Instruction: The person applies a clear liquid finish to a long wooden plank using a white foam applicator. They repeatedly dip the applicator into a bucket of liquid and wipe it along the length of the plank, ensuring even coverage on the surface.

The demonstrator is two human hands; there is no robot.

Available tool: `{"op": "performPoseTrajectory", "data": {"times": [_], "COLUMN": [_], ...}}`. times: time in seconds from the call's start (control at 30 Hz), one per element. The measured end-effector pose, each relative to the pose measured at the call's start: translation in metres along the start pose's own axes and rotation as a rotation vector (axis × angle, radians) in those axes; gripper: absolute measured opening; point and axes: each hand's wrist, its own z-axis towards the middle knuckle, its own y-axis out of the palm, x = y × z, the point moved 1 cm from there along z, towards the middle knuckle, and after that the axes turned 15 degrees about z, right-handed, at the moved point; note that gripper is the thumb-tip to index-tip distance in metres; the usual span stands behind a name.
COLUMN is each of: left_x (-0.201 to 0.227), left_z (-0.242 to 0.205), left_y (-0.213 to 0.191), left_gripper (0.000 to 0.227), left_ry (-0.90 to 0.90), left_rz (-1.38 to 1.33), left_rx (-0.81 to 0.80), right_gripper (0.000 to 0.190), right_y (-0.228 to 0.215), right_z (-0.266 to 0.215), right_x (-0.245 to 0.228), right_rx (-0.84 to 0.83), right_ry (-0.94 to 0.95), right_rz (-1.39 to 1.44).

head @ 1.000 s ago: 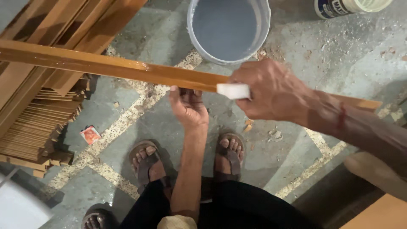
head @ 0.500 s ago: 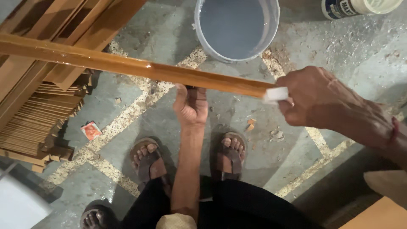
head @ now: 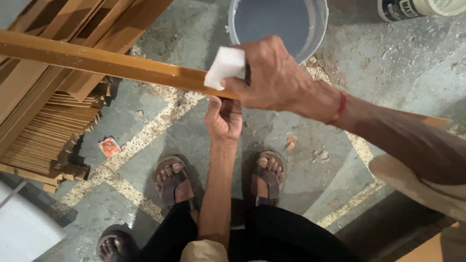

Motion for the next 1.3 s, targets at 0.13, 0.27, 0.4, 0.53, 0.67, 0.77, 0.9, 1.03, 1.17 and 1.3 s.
{"op": "performPoseTrajectory", "data": {"times": [0.13, 0.27, 0.4, 0.53, 0.67, 0.77, 0.9, 1.03, 1.17, 1.3], "left_x": [-0.003, -0.005, -0.009, -0.009, -0.010, -0.011, -0.018, -0.022, -0.028, -0.030], "left_z": [0.002, 0.003, 0.003, 0.003, 0.005, 0.005, 0.008, 0.013, 0.009, 0.011], "left_y": [-0.005, -0.012, -0.016, -0.017, -0.019, -0.023, -0.036, -0.043, -0.047, -0.049], "left_gripper": [0.051, 0.041, 0.036, 0.031, 0.030, 0.027, 0.021, 0.024, 0.026, 0.026], "left_ry": [-0.007, -0.009, -0.007, -0.015, -0.046, -0.083, -0.113, -0.156, -0.192, -0.209], "left_rz": [0.011, -0.015, -0.081, -0.088, -0.081, -0.147, -0.174, -0.123, -0.065, -0.114], "left_rx": [-0.031, -0.035, -0.042, -0.025, -0.027, -0.080, -0.040, -0.039, 0.037, 0.063], "right_gripper": [0.029, 0.036, 0.038, 0.035, 0.040, 0.056, 0.051, 0.049, 0.040, 0.041], "right_y": [0.003, -0.006, -0.030, -0.052, -0.071, -0.068, -0.030, 0.001, 0.002, -0.017], "right_z": [0.011, 0.004, -0.023, -0.047, -0.045, -0.019, 0.020, 0.030, 0.022, 0.002], "right_x": [0.011, 0.022, 0.021, 0.013, 0.008, 0.007, 0.014, 0.014, 0.023, 0.021], "right_rx": [-0.182, -0.259, -0.357, -0.431, -0.428, -0.329, -0.262, -0.129, -0.343, -0.354], "right_ry": [0.248, 0.294, 0.532, 0.824, 0.512, 0.397, 0.362, -0.219, 0.165, 0.316], "right_rz": [-0.194, -0.209, -0.201, -0.191, -0.270, -0.299, -0.157, -0.422, -0.213, -0.200]}}
